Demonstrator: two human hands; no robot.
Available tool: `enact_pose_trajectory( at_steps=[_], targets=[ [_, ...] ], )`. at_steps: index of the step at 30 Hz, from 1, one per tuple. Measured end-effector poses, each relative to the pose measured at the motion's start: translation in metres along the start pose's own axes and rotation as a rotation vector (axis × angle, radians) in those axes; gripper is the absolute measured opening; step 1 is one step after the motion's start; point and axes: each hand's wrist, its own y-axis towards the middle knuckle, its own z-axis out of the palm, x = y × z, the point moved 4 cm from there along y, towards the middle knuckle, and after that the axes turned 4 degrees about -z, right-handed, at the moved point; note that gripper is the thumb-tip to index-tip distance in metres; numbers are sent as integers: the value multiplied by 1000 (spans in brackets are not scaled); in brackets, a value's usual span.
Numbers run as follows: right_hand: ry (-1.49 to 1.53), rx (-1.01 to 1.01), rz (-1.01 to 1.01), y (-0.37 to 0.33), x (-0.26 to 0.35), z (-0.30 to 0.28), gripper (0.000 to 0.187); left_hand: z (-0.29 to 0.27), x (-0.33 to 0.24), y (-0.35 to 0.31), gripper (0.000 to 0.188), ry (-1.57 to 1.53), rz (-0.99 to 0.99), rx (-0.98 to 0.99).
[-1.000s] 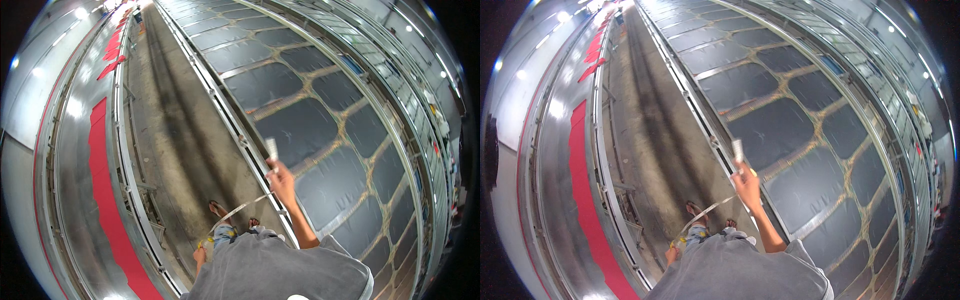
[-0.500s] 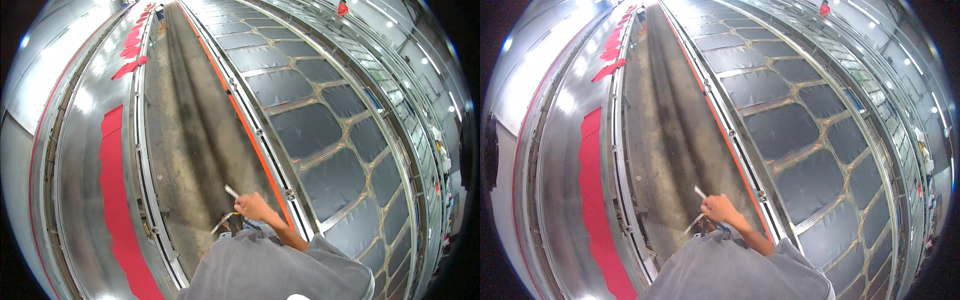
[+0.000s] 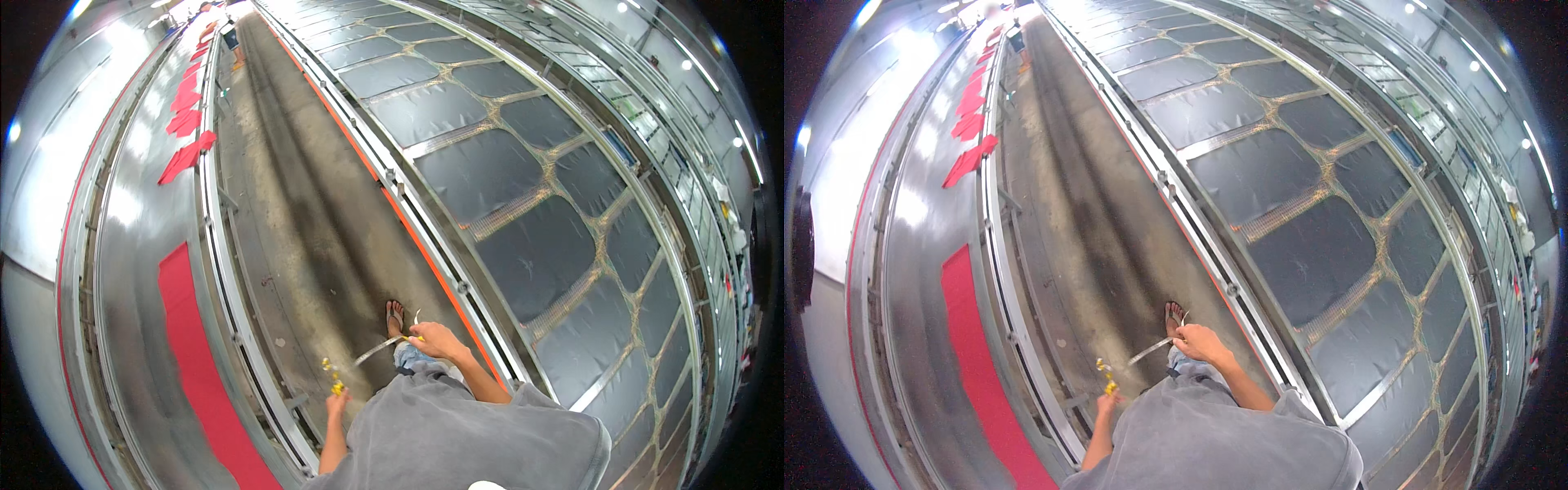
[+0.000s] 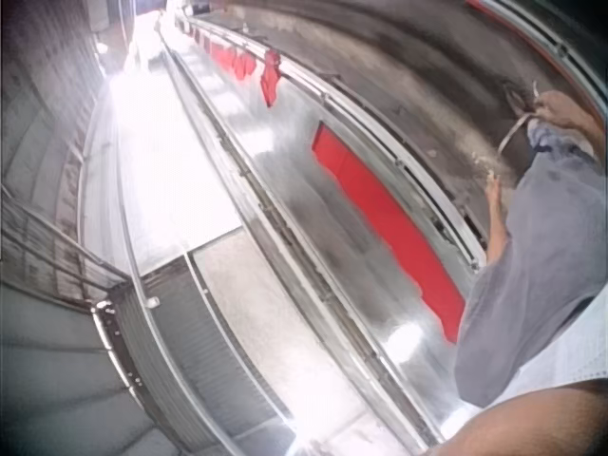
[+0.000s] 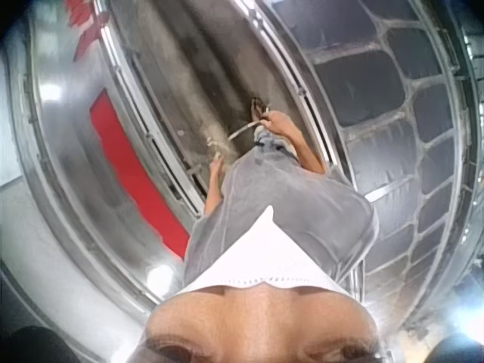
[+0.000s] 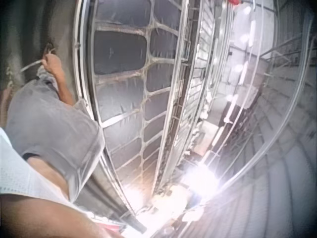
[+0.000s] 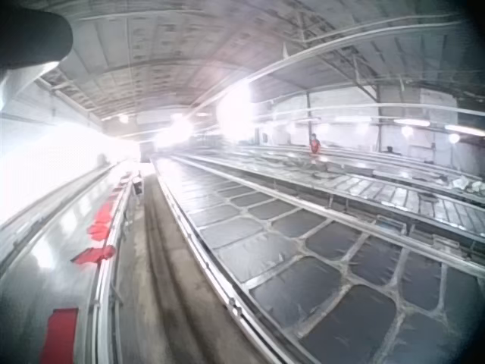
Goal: The person uses a yellow tape measure to measure the dimensions of black trampoline pads labeled 'TRANSPORTER 40' in a large indoor facility. They measure the edges and the surface of the pads, moving along the metal walkway to access different sections.
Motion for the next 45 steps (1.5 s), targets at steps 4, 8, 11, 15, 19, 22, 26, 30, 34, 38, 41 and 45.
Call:
enact_pose_trajectory(
  at_steps=[4, 8, 11, 15, 19, 22, 26, 30, 34, 38, 41, 45],
  targets=[
    [-139, 183, -58, 100, -17, -25, 37, 17, -40, 19, 52, 541, -87, 63],
    [-190, -45, -271, 211, 15, -95, 34, 2, -106, 76, 53, 523, -130, 45],
    [-238, -62, -296, 280, 36, -148, 37, -10, -162, 135, 54, 267, -159, 6],
    [-157, -135, -323, 345, 59, -198, 37, -15, -245, 202, 57, 4, -154, -1],
    [-148, -37, -244, 399, 60, -200, 37, -11, -296, 279, 61, 307, -25, -38],
    [-109, -17, -213, 428, 49, -189, 37, -13, -353, 340, 63, 192, -1, -27],
    [-37, 116, -17, 472, 42, -180, 36, -47, -419, 413, 61, 10, -98, 102],
    [29, -34, 131, 514, 53, -191, 40, -92, -501, 473, 42, 218, -75, 201],
    [72, -233, 193, 578, 68, -210, 43, -149, -539, 537, 37, 119, -37, 185],
    [168, -337, 250, 607, 69, -196, 45, -173, -562, 574, 34, 30, -30, 147],
    [142, -212, 304, 632, 65, -185, 45, -175, -554, 585, 37, -23, -71, 174],
    [124, -133, 281, 674, 60, -183, 46, -174, -540, 585, 69, 771, -76, 304]
  ],
)
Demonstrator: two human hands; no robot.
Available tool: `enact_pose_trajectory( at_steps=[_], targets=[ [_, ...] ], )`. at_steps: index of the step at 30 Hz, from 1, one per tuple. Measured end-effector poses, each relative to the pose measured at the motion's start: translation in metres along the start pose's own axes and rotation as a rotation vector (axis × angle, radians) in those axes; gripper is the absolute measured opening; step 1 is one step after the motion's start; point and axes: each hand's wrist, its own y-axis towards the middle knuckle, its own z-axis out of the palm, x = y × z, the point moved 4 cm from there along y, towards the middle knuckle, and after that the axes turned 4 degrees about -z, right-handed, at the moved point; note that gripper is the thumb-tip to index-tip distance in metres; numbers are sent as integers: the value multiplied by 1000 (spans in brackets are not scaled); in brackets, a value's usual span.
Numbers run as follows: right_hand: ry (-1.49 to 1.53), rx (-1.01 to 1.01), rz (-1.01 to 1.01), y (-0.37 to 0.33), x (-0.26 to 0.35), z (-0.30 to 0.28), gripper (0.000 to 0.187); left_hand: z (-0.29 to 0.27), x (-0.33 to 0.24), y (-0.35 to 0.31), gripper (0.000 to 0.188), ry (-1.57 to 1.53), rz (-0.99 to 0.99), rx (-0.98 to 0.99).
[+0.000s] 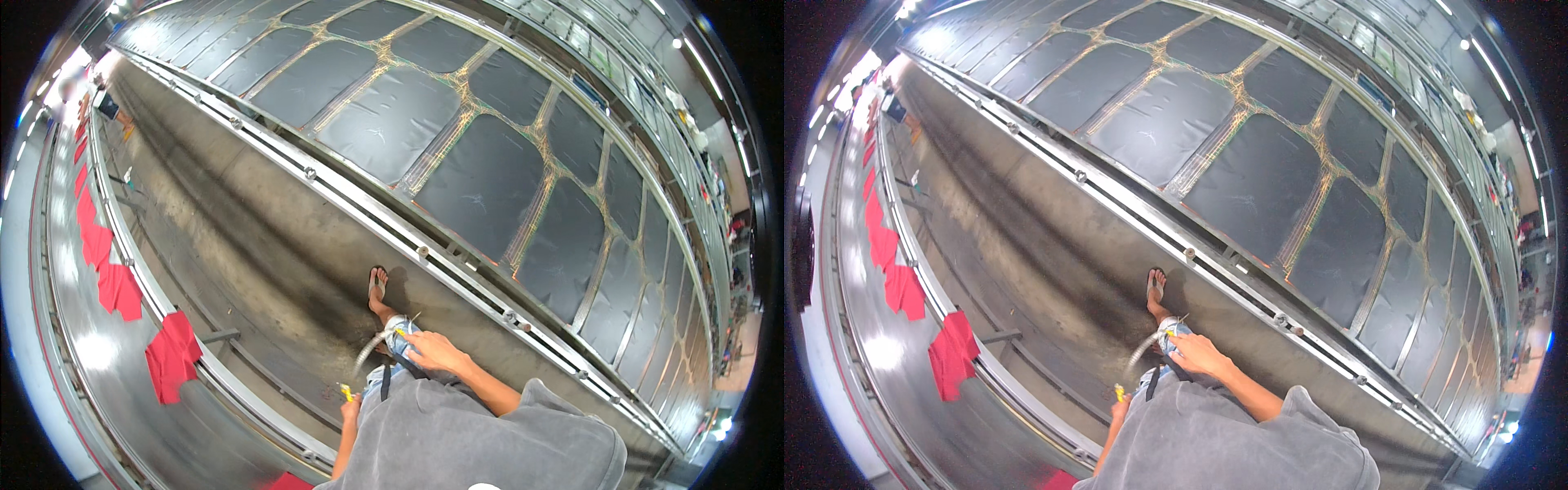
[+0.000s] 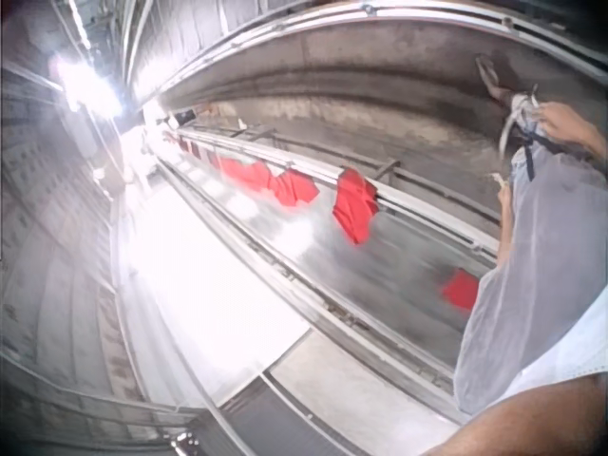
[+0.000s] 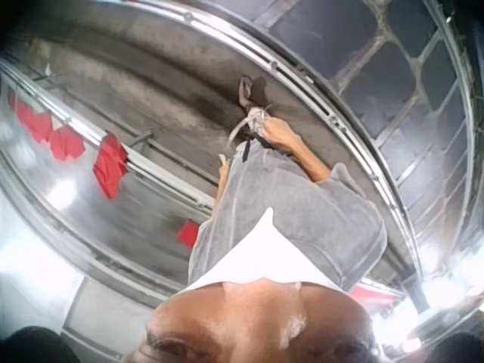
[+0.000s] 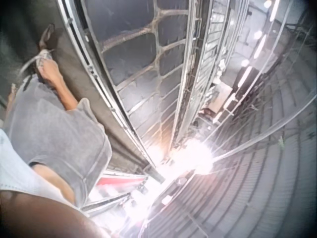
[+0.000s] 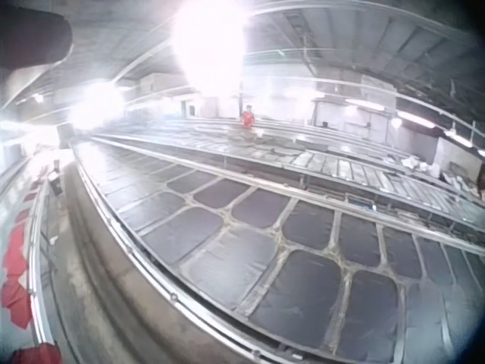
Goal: The person uses a yellow tape measure to measure the dimensions of black trampoline pads labeled 'TRANSPORTER 40' in a large indoor facility. They measure the edges and the surface of the pads, moving along the metal walkway to access different sections.
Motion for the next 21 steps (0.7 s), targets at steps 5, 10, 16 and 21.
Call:
enact_pose_trajectory(
  at_steps=[5, 10, 16, 21],
  targets=[
    [54, -69, -94, 92, 24, -26, 45, -31, -2, 52, 71, 137, -20, -42],
    [80, -149, -90, 172, 48, -89, 53, -137, -84, 82, 62, -103, 4, 1],
    [196, -548, -67, 224, 43, -158, 63, -243, -208, 117, 55, -139, 80, -78],
    [199, -469, 74, 225, 12, -184, 40, -301, -301, 156, 49, 32, 349, -253]
  ],
)
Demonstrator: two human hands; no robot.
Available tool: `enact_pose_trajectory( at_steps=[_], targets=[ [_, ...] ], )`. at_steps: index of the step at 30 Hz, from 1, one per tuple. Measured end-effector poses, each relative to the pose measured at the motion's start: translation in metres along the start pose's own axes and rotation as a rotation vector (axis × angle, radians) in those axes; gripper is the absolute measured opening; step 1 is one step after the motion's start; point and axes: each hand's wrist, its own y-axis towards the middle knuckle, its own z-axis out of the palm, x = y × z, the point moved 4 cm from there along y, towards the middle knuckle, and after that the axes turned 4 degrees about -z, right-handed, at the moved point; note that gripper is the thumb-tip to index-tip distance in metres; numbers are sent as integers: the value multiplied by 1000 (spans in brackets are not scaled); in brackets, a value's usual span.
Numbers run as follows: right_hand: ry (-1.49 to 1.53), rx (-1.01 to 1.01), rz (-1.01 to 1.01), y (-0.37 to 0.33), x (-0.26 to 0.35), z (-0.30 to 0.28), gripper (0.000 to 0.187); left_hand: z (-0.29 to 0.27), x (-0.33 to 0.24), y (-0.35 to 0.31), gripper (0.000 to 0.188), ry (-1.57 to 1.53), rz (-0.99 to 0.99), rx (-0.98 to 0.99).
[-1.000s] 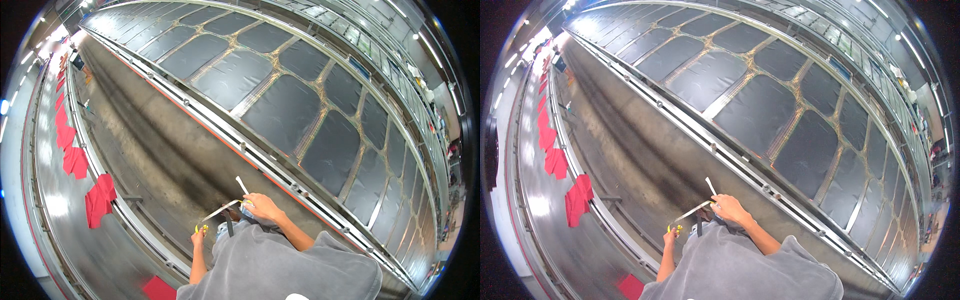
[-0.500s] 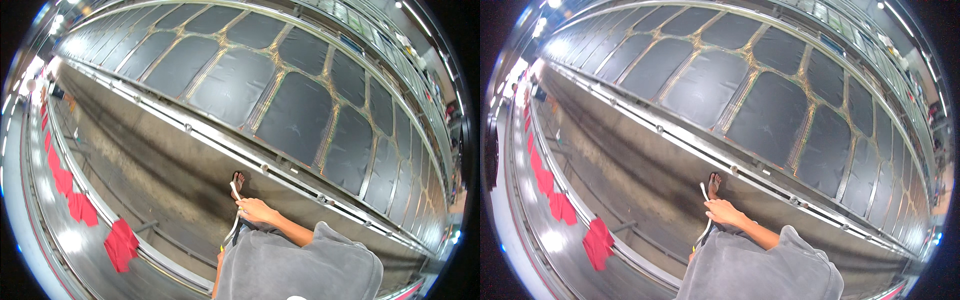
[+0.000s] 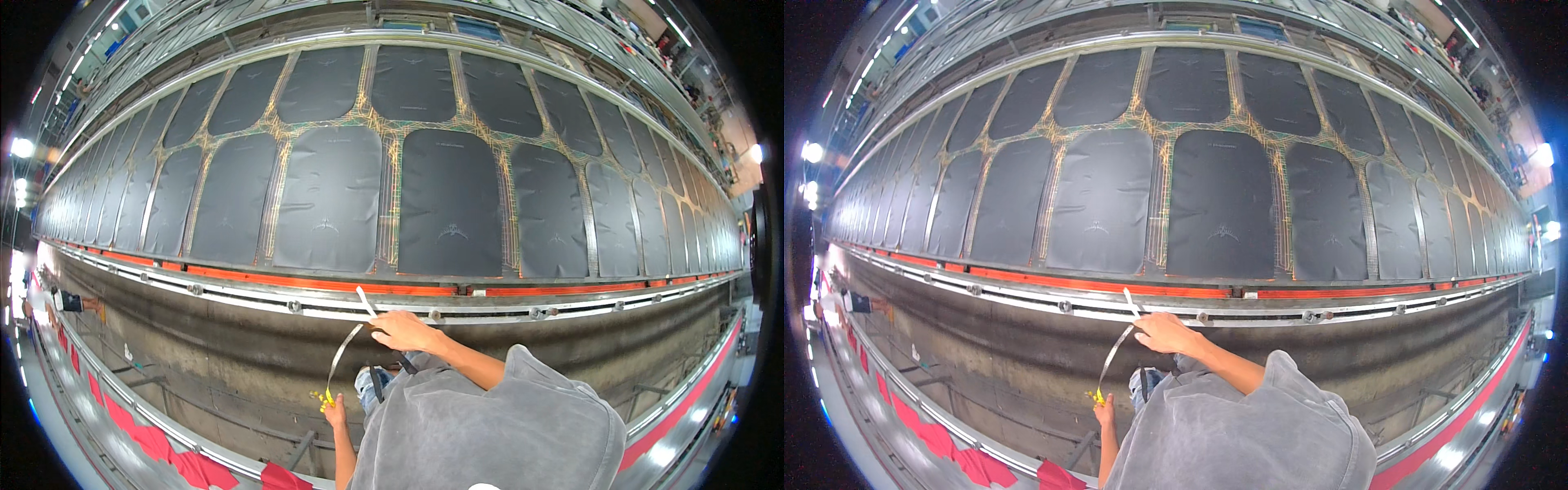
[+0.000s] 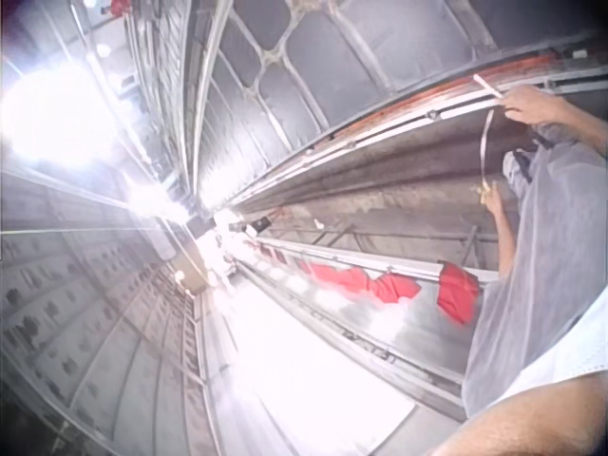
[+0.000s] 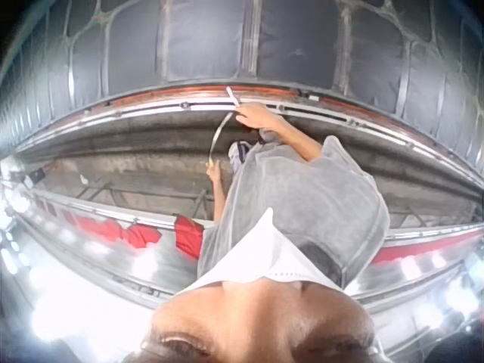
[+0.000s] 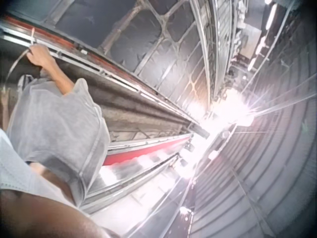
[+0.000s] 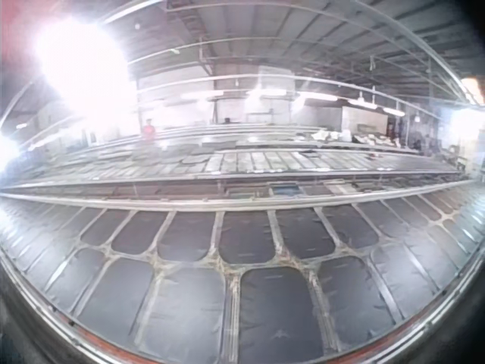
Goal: The person uses a yellow tape measure to measure the dimensions of black trampoline pads labeled 'TRANSPORTER 40' in a large indoor facility. They measure the edges and the surface of the pads, moving along the metal walkway to access different sections.
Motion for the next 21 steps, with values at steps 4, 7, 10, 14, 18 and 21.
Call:
enact_pose_trajectory(
  at_steps=[4, 7, 10, 14, 18, 21],
  targets=[
    [-41, -37, 160, -17, -27, -14, 41, -47, -58, -19, 44, 228, 661, -156],
    [-109, -119, 292, -37, -25, -24, 42, -103, -63, -57, 38, 289, 773, 297],
    [-92, -183, 289, -70, -19, -19, 46, -123, -18, -36, 38, 199, 502, 539],
    [-227, 107, 301, -124, -4, 1, 67, -95, 18, -2, 40, -122, 379, 496],
    [-205, 88, -12, -151, 19, 42, 71, -70, 20, 11, 43, -347, 409, 461],
    [-15, -4, 127, -146, 29, 61, 63, -63, 19, 19, 45, -426, 425, 461]
  ],
)
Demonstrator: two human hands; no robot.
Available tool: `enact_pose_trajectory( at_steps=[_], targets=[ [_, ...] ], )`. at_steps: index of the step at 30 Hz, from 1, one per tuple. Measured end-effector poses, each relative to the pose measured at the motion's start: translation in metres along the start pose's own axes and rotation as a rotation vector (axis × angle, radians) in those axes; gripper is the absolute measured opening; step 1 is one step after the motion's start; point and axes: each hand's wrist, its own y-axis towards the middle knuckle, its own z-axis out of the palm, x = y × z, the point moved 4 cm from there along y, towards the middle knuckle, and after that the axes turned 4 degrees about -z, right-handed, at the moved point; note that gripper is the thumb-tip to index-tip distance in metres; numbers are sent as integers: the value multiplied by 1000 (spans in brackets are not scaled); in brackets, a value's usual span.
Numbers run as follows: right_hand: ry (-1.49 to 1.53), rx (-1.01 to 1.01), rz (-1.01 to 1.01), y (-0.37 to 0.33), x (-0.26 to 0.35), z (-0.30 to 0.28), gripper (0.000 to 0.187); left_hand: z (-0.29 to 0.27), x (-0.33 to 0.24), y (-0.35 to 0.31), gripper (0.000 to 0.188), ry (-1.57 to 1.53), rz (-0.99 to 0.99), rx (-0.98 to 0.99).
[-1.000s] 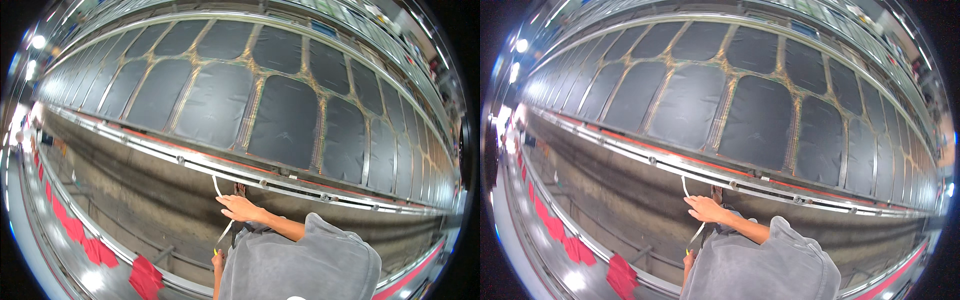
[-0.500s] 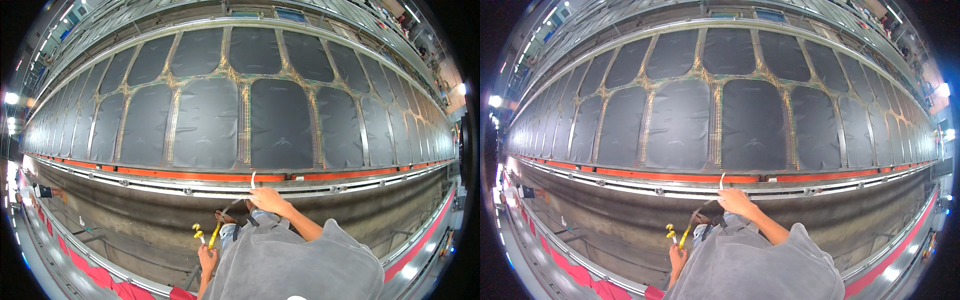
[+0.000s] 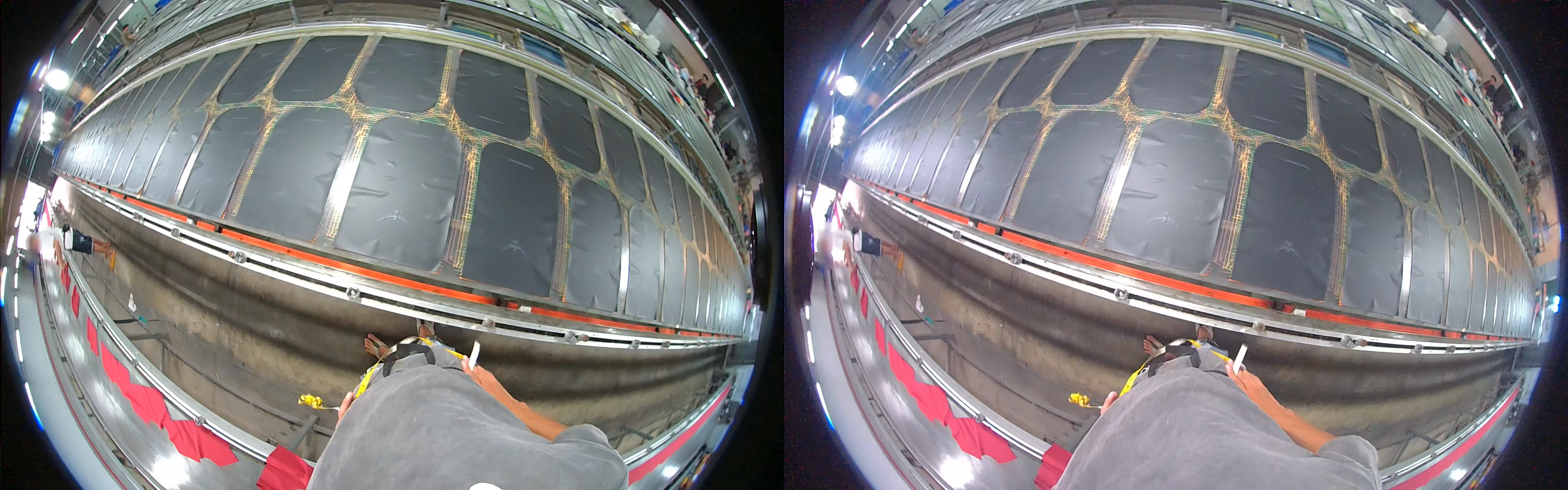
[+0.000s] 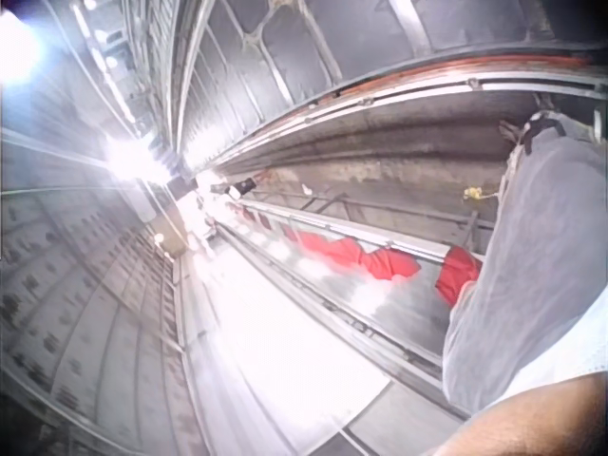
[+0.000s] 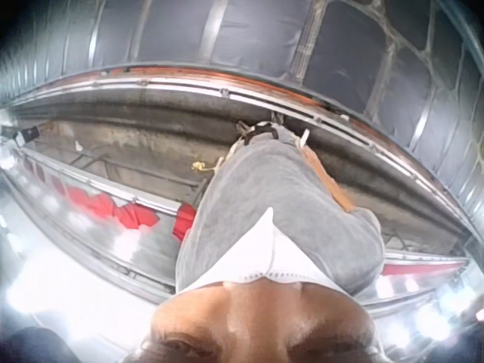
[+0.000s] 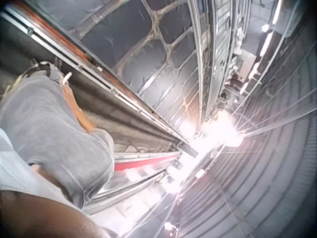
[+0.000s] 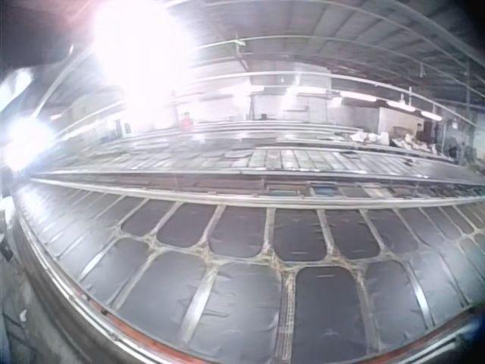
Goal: The person uses a yellow tape measure to measure the dimensions of black trampoline pads labeled 'TRANSPORTER 40' in a large indoor facility. They measure the edges and the surface of the pads, moving along the metal walkway to access different sections.
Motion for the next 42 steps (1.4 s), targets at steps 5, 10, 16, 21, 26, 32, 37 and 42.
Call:
enact_pose_trajectory(
  at_steps=[5, 10, 16, 21, 26, 32, 37, 42],
  targets=[
    [-466, -134, -502, 42, 22, -31, 57, 0, 14, 0, 48, -63, -12, -19],
    [-177, -186, -554, 56, -24, -1, 40, 14, 31, 15, 34, -52, -141, -110],
    [-183, -187, -555, 66, -20, 2, 45, -2, 7, 12, 30, -83, 49, -67],
    [-189, -186, -535, 67, -17, 0, 49, 5, -27, 4, 28, -86, 245, -9],
    [-195, -190, -536, 67, -21, 4, 52, 10, -51, -5, 26, -86, 375, 15],
    [-181, -187, -529, 71, -23, 9, 52, 16, -63, -23, 24, -219, 428, -1],
    [377, 229, 138, 63, -77, 45, 54, 14, -80, -24, 25, -17, 474, -56],
    [-168, -110, -478, 63, -48, 25, 58, 15, -98, -28, 27, 61, 628, -90]
  ],
)
